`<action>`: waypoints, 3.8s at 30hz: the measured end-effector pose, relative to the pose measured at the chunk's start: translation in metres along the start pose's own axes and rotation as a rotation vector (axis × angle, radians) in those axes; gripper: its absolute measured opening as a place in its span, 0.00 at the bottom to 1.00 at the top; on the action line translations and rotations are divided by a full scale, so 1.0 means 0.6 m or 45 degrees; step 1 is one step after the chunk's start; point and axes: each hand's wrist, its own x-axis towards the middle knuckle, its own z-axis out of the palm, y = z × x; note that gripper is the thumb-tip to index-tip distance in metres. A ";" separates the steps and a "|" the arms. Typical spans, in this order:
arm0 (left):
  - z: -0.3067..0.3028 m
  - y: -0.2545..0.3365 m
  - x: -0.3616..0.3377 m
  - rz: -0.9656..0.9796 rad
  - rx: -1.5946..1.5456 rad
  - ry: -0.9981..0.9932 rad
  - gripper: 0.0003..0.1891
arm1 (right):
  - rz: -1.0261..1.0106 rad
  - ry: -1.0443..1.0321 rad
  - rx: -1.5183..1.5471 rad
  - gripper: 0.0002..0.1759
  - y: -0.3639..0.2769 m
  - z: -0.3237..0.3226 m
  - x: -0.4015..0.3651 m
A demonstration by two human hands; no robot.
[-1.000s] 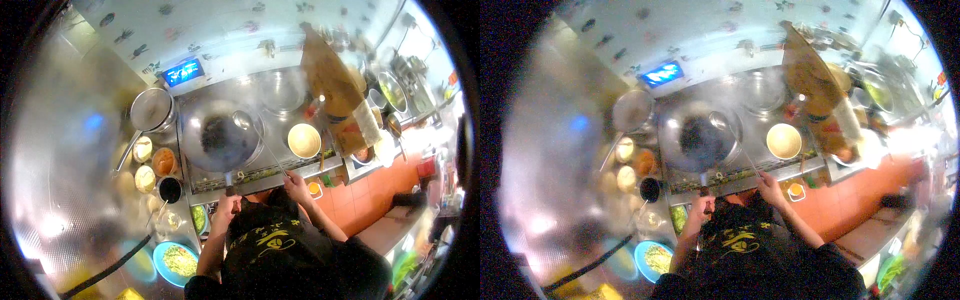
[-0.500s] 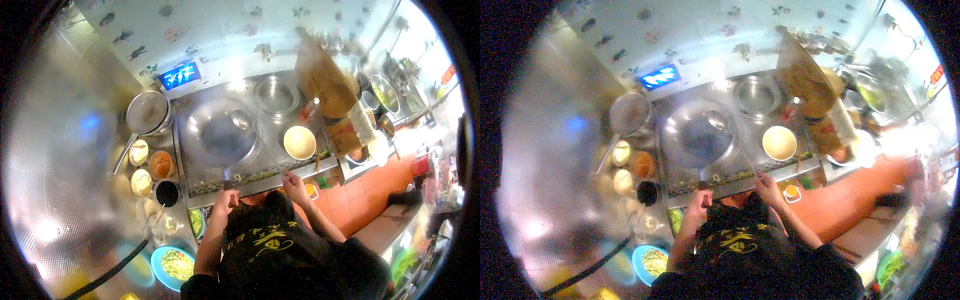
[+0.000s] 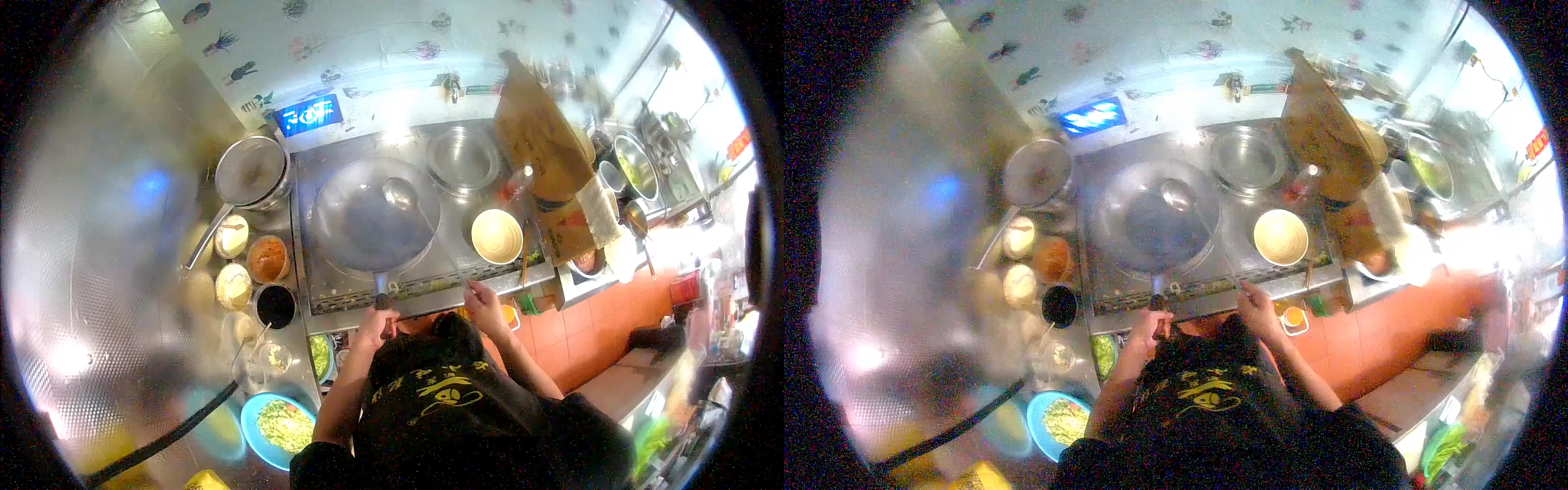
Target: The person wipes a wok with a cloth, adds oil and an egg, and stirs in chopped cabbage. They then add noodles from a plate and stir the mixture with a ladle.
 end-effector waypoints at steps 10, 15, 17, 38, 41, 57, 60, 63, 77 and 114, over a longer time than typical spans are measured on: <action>-0.026 0.001 0.027 0.039 -0.030 0.062 0.08 | -0.122 0.079 -0.001 0.19 0.047 -0.007 0.006; -0.041 -0.011 0.009 0.114 0.179 0.096 0.08 | -0.090 0.087 0.003 0.21 0.047 -0.005 0.003; -0.035 -0.016 -0.003 0.080 0.115 0.137 0.07 | -0.065 0.084 0.015 0.21 0.043 -0.003 0.001; -0.034 -0.020 0.017 0.117 0.090 0.068 0.06 | -0.070 0.050 -0.036 0.22 0.040 -0.012 -0.008; -0.040 -0.030 0.017 0.042 0.067 0.107 0.06 | -0.044 0.050 0.034 0.22 0.025 -0.007 -0.013; -0.027 -0.020 0.047 -0.016 0.101 0.031 0.08 | -0.084 0.061 0.008 0.23 0.044 -0.003 0.002; -0.040 -0.027 0.063 -0.034 0.102 0.013 0.08 | -0.068 0.054 -0.028 0.22 0.039 -0.005 0.005; -0.051 -0.042 0.073 0.042 0.091 0.037 0.08 | -0.087 0.051 -0.054 0.22 0.038 -0.003 0.008; -0.013 -0.003 0.029 -0.100 -0.292 0.051 0.05 | 0.055 0.048 0.028 0.16 0.005 0.046 0.017; -0.004 -0.035 0.001 -0.051 -0.227 0.026 0.09 | -0.149 0.020 -0.528 0.13 0.094 0.070 0.035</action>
